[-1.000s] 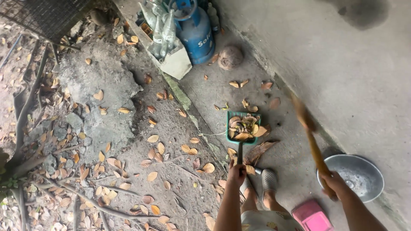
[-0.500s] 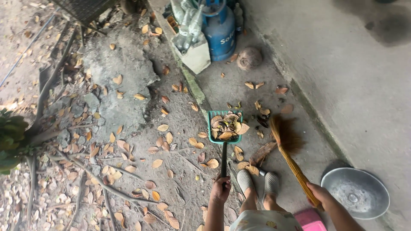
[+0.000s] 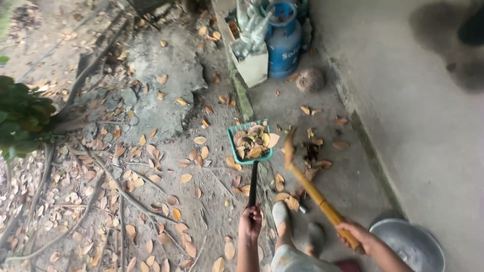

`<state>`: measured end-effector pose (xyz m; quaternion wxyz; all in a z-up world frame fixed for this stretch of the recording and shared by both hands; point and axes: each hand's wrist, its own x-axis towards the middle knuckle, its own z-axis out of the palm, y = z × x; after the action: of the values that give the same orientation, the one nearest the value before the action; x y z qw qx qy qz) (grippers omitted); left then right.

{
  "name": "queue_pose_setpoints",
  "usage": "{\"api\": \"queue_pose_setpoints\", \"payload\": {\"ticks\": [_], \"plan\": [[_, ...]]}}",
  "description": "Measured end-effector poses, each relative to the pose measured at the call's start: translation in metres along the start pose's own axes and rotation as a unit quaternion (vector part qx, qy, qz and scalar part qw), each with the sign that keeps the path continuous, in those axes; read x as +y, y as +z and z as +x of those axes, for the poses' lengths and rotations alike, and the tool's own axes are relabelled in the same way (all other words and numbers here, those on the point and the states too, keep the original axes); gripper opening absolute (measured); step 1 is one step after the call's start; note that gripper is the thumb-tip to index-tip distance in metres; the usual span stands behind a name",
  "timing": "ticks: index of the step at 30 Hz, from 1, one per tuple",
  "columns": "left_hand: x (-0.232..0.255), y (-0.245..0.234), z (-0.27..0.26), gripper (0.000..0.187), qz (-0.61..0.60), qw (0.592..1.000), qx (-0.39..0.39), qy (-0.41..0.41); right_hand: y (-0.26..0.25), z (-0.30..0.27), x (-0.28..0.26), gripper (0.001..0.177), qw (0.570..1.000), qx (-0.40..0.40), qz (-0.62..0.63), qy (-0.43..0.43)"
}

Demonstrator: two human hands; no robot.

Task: The person sweeps dry leaves and debris across a dirt and concrete floor using a broom, collecting them into a dustpan and transferring them into various containers like metal pots and plastic buckets.

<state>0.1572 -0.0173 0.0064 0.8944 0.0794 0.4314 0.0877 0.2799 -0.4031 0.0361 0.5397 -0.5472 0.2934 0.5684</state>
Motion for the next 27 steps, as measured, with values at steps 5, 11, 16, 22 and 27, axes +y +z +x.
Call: {"api": "queue_pose_setpoints", "payload": {"ticks": [5,11,16,22,27], "plan": [[-0.015,-0.015,-0.031,0.028,-0.045,0.998,-0.018,0.032,0.012,-0.002,0.009,0.038,0.992,-0.080,-0.087,0.031],[-0.019,-0.027,-0.058,0.029,-0.064,0.996,-0.009,0.061,0.020,0.029,0.020,0.027,0.978,-0.088,-0.143,0.121],[-0.013,-0.023,-0.069,0.029,-0.097,0.994,0.000,0.055,0.007,0.079,0.020,0.034,0.972,0.000,-0.222,0.079],[-0.014,-0.037,-0.081,0.020,-0.116,0.992,-0.019,0.046,0.022,0.051,-0.018,0.050,0.966,0.152,-0.210,-0.013],[-0.007,-0.048,-0.085,0.019,-0.112,0.992,-0.013,0.054,0.043,0.026,-0.020,0.074,0.930,0.197,-0.288,-0.112]]}}
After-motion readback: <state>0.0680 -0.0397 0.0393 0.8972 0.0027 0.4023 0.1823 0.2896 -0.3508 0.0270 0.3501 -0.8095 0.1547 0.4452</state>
